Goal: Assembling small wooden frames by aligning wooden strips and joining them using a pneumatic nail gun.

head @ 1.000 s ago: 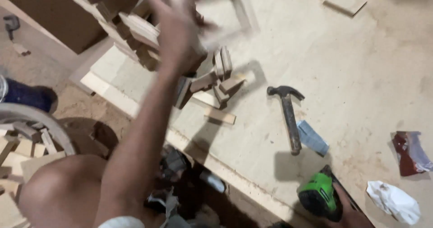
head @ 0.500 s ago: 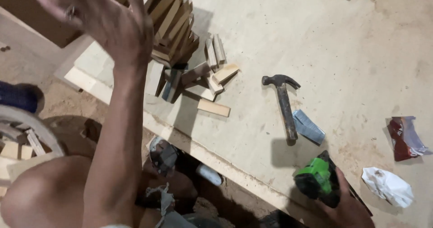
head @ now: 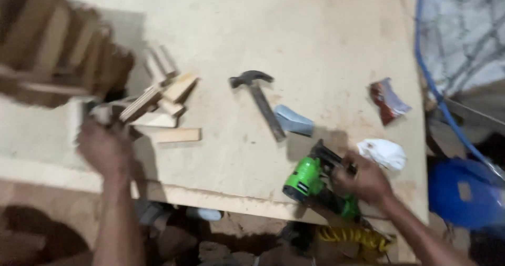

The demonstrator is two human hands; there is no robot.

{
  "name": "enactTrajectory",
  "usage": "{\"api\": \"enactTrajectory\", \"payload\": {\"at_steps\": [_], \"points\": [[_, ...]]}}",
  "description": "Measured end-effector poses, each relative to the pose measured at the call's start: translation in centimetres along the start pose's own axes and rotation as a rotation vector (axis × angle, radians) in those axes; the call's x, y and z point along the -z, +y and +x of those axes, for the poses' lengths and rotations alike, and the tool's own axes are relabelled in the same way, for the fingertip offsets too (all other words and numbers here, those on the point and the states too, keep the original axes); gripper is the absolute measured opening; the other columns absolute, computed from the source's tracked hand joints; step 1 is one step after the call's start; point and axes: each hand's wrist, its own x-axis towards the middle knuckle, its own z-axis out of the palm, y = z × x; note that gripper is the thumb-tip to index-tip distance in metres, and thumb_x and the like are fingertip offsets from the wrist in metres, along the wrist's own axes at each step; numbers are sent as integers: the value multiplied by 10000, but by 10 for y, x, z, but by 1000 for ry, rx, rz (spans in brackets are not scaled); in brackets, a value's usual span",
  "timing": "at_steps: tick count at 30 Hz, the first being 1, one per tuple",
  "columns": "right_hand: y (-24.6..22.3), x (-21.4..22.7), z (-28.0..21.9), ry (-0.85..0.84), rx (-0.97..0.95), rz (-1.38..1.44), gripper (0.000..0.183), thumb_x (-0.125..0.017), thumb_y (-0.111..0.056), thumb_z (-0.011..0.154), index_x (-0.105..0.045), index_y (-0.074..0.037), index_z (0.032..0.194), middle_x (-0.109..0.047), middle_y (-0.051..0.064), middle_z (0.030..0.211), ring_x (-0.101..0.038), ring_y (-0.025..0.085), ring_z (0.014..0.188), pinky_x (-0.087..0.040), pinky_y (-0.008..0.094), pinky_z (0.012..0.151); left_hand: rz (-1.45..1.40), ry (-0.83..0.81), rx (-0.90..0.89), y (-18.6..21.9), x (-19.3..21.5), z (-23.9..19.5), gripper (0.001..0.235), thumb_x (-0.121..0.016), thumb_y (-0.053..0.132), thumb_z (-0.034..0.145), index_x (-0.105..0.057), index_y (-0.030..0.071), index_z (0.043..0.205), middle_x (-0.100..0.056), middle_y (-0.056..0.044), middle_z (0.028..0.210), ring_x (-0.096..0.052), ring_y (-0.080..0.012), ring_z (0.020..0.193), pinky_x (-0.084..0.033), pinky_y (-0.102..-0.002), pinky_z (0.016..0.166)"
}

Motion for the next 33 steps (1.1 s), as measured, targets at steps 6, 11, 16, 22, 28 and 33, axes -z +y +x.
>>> {"api": "enactTrajectory", "payload": {"at_steps": [6, 11, 16, 22, 28, 33], "points": [[89, 45, 91, 11, 201, -366, 939, -741, -514, 741, -379, -116, 1510, -381, 181, 1534, -329, 393, 1404, -321, 519, 1082, -824, -259, 9, 100, 88, -5, 225, -486, 184, 1161, -408, -24, 1197, -628, -231, 1010, -583, -341, 798, -428, -479, 634], [133, 20, 86, -34, 232, -237, 776, -706, -505, 794, -481, -224, 1481, -420, 82, 1559, -307, 351, 1486, -237, 568, 1206, -1292, -788, 218, 204, 118, -61, 284, -562, 172, 1012, -579, 57, 1271, -610, -71, 809, -592, -159, 668, -532, -290, 595], [155, -15, 96, 101, 167, 23, 495, -527, -473, 990, -581, -179, 1384, -487, 56, 1536, -305, 229, 1514, -88, 479, 1270, -1444, -996, 111, 250, 152, -81, 265, -578, 253, 969, -658, 56, 1128, -628, -63, 689, -569, -133, 610, -531, -292, 551], [83, 55, 38, 426, 139, 624, 515, -530, -201, 895, -596, 37, 1348, -562, 252, 1118, -548, 372, 1059, -373, 514, 1012, -1660, -1074, -234, 256, 163, -82, 268, -553, 305, 955, -672, 78, 878, -603, -59, 592, -549, -155, 544, -514, -332, 531], [-75, 98, -58, 289, 1108, -79, 337, -465, -386, 972, -760, -224, 984, -733, -28, 768, -654, 169, 697, -398, 397, 819, -1478, -910, -604, 249, 176, -78, 297, -470, 292, 1023, -656, 101, 1154, -701, -21, 975, -625, -153, 713, -480, -280, 590], [-134, 102, -76, 124, 1310, -104, 173, -661, -248, 874, -664, -80, 913, -561, 40, 652, -433, 241, 540, -320, 388, 682, -1296, -787, -704, 236, 177, -74, 274, -487, 292, 1012, -612, 74, 1124, -666, -32, 891, -583, -180, 659, -424, -315, 525]]}}
